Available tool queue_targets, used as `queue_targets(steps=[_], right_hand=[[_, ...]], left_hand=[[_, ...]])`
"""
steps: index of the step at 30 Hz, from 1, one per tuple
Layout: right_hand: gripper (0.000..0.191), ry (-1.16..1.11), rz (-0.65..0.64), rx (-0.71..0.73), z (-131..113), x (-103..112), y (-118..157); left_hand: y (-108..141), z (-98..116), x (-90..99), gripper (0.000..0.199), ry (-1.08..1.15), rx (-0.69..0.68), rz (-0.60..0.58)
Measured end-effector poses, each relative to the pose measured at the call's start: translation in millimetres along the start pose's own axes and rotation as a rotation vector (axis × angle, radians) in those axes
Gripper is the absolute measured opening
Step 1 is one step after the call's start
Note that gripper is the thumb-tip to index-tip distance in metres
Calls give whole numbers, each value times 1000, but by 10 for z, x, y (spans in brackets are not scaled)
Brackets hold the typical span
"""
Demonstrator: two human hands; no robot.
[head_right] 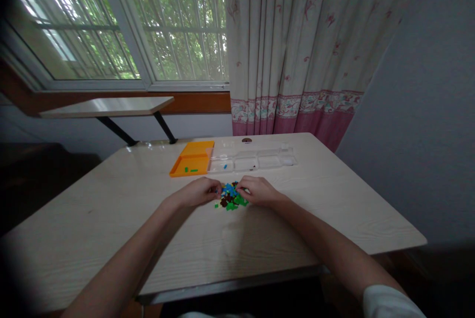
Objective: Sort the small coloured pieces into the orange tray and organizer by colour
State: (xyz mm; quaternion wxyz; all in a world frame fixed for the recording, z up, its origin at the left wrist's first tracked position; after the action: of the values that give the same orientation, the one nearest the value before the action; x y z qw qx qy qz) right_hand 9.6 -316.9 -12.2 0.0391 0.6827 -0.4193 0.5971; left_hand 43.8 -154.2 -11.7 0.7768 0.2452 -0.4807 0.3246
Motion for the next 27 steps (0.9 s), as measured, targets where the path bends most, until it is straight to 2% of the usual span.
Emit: queue_targets(steps=[7,12,16,21,24,27], right_hand=[[15,8,-4,7,-3,10,-4],[15,18,25,-4,-8,20,-13],[16,36,104,-30,8,35,-18],[18,28,248,-43,7,79,-15],[17,23,252,-29,1,59,-19],[15,22,249,-11,-9,39,-22]], left_hand=[[-22,19,22,15,219,-24,70],[-73,26,-2,14,551,-25,151],[-146,40,-40,23,886,-2,211],[-200,116,-149,42,1168,71,198],[-202,167,-201,55,1239,48,166],[-202,168,-223,54,1237,33,153]])
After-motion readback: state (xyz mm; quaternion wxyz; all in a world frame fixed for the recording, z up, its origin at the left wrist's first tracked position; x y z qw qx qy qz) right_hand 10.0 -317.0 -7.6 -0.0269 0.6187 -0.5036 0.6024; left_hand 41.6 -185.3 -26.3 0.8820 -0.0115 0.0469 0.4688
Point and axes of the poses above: each hand's wrist, its own y-axis away from the middle knuckle, its own x-axis out of the back of the hand, z = x × y, the point moved 5 cm from there along -y, towards the middle knuckle, and after that the axes turned 3 degrees about x, right-handed, at the moved point
